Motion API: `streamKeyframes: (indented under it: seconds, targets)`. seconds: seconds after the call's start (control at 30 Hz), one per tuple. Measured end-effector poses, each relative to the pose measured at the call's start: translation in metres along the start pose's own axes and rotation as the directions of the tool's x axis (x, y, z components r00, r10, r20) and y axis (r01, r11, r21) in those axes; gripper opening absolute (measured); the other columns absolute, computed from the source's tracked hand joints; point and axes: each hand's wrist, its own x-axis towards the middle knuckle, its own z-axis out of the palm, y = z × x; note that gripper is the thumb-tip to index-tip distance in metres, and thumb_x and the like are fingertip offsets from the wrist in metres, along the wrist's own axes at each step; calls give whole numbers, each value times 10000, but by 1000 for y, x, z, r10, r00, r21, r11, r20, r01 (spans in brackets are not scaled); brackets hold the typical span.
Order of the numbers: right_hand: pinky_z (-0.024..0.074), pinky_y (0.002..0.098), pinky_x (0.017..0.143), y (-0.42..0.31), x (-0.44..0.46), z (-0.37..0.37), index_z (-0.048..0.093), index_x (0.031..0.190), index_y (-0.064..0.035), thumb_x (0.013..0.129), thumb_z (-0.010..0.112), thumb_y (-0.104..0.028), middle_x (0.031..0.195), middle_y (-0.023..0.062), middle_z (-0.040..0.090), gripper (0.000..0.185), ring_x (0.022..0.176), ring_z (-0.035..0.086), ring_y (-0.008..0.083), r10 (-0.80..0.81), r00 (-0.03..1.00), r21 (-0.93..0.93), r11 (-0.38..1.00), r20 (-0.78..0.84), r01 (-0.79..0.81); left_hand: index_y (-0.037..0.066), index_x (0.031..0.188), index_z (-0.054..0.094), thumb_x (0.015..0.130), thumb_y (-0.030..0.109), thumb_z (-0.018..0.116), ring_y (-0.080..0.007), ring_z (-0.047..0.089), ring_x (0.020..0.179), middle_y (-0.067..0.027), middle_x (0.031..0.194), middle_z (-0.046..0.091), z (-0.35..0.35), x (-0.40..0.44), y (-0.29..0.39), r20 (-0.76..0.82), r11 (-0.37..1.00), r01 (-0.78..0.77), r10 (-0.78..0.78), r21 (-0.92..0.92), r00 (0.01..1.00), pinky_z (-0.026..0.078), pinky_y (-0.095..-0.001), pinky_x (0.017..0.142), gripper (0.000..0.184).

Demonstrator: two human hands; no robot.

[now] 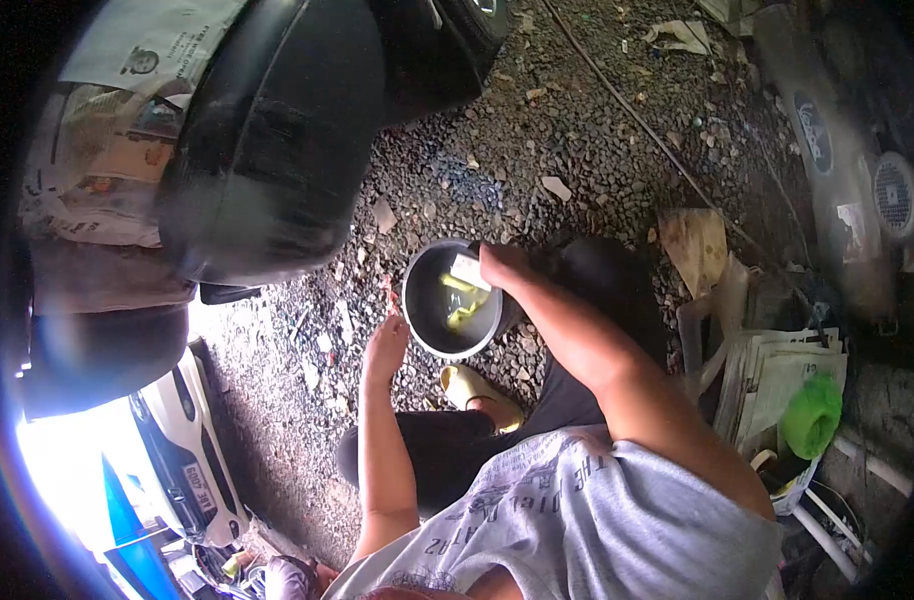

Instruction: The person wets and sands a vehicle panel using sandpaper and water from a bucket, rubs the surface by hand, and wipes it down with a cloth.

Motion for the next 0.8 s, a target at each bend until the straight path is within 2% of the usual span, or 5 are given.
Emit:
streamKeyframes:
  seconds: [0.2,0.23,0.37,0.57,0.8]
  targets:
    - [532,516,889,14,-1,0,662,1077,-11,887,513,-163,1089,238,708,285,1028,690,394,-54,994,-35,998,-96,50,24,1129,705,1005,279,573,-217,630,877,-110,1014,714,-104,-3,43,-388,811,276,-508,-516,769,491,-378,779,313]
    - [527,515,904,17,7,7,653,1106,-24,931,512,-233,1108,230,704,307,1051,680,399,-37,994,-34,999,-101,34,16,1102,695,1018,278,578,-182,587,794,-92,1011,707,-110,5,23,-658,758,-72,-510,-648,555,460,-336,714,299]
    - [510,517,955,2,-6,-22,720,1078,-34,1016,422,-410,1149,226,696,484,1086,670,402,8,999,-45,999,38,-6,49,990,612,1028,281,564,-102,493,761,-10,869,599,-197,23,36,-893,574,-696,-379,-432,241,405,-282,692,240]
    - [540,508,861,-9,-4,-35,694,954,-12,982,441,-338,989,225,709,414,920,694,402,-285,883,-187,955,-374,229,-20,1159,614,1051,389,492,-204,602,955,-115,1090,646,-237,72,24,-953,597,-745,-239,-297,189,505,-372,836,440]
    - [534,493,922,-26,12,29,687,1096,11,953,447,-191,1174,231,684,345,1110,668,369,-294,952,-89,950,82,301,-69,1244,578,1056,394,455,-307,599,1047,-203,1232,609,-227,89,19,-995,911,-402,-89,-95,32,491,-442,914,515]
